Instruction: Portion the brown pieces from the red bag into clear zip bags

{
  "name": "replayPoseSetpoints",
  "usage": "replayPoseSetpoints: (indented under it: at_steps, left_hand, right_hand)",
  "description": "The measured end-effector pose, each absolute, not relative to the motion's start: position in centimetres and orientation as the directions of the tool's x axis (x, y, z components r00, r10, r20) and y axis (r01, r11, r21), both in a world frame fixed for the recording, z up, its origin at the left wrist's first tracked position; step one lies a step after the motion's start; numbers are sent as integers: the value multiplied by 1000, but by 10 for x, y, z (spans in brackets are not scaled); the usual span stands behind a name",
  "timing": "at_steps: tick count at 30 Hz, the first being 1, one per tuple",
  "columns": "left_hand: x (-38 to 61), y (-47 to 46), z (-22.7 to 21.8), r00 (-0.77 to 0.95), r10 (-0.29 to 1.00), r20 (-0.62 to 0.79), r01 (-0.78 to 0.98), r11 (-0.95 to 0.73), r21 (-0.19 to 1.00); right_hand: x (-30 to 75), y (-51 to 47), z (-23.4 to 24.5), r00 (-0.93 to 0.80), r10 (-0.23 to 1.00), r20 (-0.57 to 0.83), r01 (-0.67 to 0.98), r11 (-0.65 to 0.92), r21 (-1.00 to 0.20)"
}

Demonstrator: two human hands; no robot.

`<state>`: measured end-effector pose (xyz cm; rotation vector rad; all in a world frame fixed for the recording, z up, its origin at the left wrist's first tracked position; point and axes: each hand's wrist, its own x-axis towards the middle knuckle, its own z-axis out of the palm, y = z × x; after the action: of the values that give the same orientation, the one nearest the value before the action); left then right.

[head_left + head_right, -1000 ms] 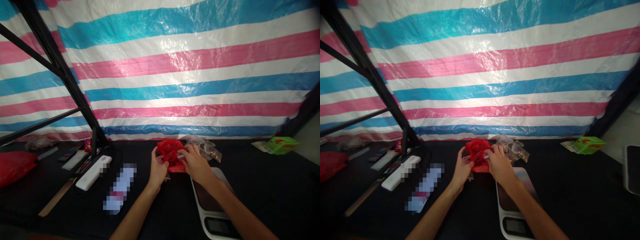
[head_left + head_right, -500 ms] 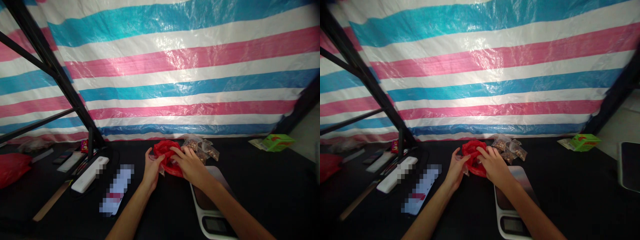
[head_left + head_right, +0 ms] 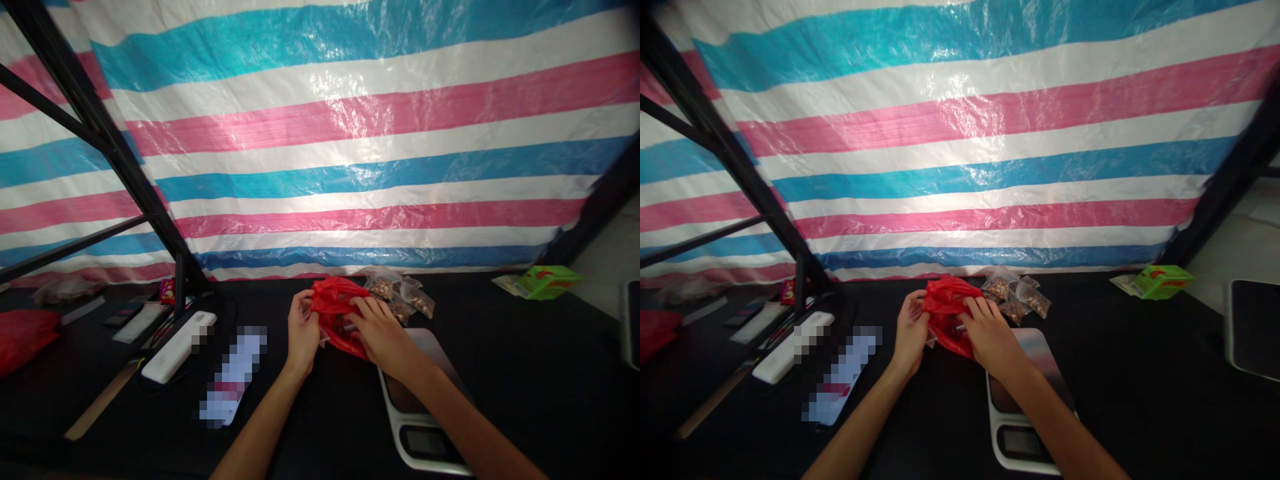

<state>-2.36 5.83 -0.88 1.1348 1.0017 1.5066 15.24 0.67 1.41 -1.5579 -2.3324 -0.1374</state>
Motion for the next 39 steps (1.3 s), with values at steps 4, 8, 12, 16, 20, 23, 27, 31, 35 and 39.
replayPoseSetpoints:
  at_steps: [4,8,12,16,20,23,27,31,35,39]
  left_hand:
    - [-25,56,-2,-120,948,296,-158,-312,937]
    - [-22,53,0,-88,937,339,-145,-349,926]
    - [-18,52,-4,-13,981,192,-222,-190,956]
    - [-14,54,-12,151,987,44,-318,6,948]
    - [-12,56,-18,167,984,69,-284,-19,959]
    - [-13,57,-16,51,993,103,-249,-88,965]
    - [-18,57,-10,-57,990,129,-207,-138,969]
    - [-20,59,-9,-105,957,272,-184,-288,940]
    - [-19,60,-13,-57,941,333,-187,-338,923]
    - [-18,62,-17,10,954,300,-189,-292,937]
  right_hand:
    - [152,5,12,-296,888,353,931,351,-101]
    - [156,5,10,-256,902,347,943,313,-117]
    - [158,5,11,-253,904,345,945,308,-113]
    - [159,5,12,-261,902,344,938,321,-131]
    - [161,6,13,-269,904,332,934,329,-142]
    - [164,8,14,-271,906,324,931,332,-152]
    - [164,13,17,-248,915,319,941,306,-146]
    - [158,15,21,-245,919,310,945,298,-136]
    - [152,12,23,-232,927,294,942,289,-172]
    - [150,10,21,-222,941,255,951,267,-156]
